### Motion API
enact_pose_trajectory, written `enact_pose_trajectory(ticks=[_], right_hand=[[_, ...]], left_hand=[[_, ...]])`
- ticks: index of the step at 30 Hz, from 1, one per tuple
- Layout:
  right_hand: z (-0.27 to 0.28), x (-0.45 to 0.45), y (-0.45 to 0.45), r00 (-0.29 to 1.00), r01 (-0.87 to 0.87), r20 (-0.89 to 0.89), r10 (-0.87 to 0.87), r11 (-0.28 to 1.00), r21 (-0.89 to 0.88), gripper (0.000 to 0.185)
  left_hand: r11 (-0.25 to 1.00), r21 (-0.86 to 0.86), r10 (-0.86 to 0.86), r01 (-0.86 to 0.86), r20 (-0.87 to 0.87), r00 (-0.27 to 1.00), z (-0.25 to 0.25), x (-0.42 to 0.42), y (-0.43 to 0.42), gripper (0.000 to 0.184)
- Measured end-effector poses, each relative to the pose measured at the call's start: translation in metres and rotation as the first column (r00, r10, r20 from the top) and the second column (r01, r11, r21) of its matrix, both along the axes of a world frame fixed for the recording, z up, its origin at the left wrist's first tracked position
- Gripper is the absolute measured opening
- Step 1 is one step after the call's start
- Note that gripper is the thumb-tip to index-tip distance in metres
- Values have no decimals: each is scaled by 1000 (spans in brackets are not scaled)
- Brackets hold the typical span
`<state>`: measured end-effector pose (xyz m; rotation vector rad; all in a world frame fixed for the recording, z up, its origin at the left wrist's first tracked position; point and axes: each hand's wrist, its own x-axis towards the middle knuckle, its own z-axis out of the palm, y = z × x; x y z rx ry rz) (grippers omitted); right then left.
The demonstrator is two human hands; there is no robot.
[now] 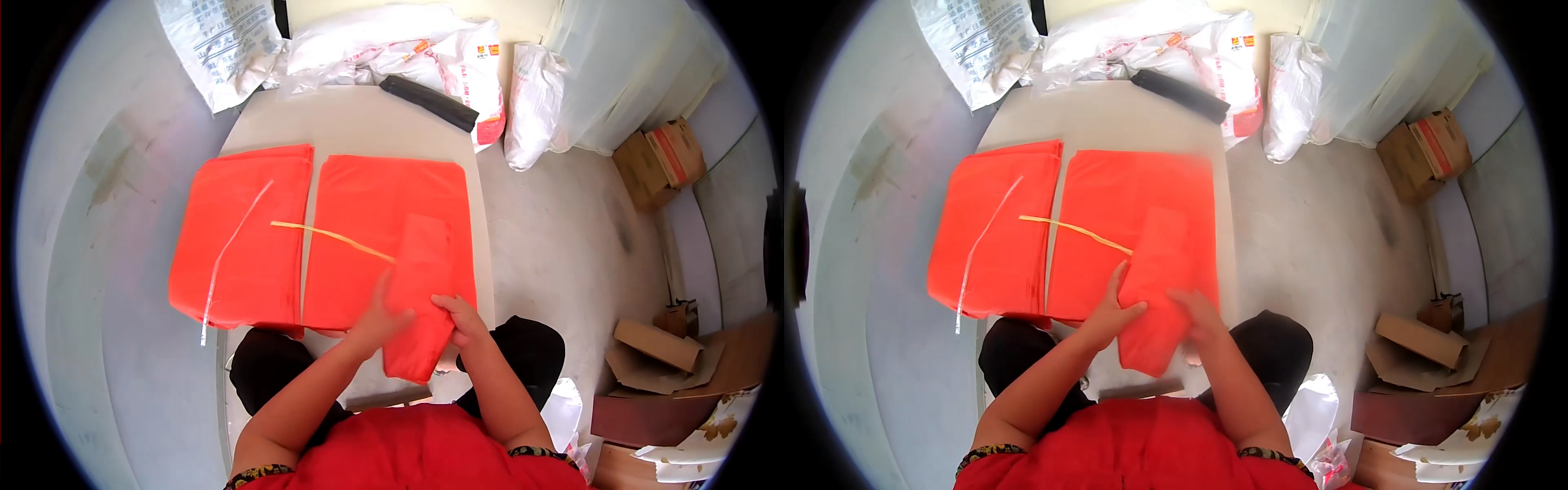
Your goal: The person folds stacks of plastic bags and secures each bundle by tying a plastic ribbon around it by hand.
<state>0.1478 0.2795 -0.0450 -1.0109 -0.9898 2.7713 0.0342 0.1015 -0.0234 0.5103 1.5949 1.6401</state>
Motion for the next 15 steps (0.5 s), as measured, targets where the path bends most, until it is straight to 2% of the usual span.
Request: enact_pose_trajectory(ticks=[3,5,7,9,12,13,15], right_hand=[[24,-5,-2,979,-153,172,111,956,250,36],[-7,6,19,926,-361,304,223,762,539,36],[3,12,26,892,-447,384,238,588,674,35],[29,20,32,898,-434,394,194,537,723,34],[29,32,53,805,-594,585,102,119,796,30],[17,36,62,806,-591,592,15,-34,806,27],[15,47,78,820,-570,569,-56,-2,822,26]], left_hand=[[998,-10,-57,58,64,996,14,-12,-1,85],[990,-81,-109,119,125,986,21,-27,-3,85],[969,-193,-140,153,79,987,33,-37,-3,85],[955,-244,-159,169,60,985,29,-41,-5,86],[957,-232,-161,173,71,984,7,-43,-2,86],[957,-232,-160,174,78,984,6,-42,-1,86],[957,-233,-160,171,63,985,5,-42,-1,85]])
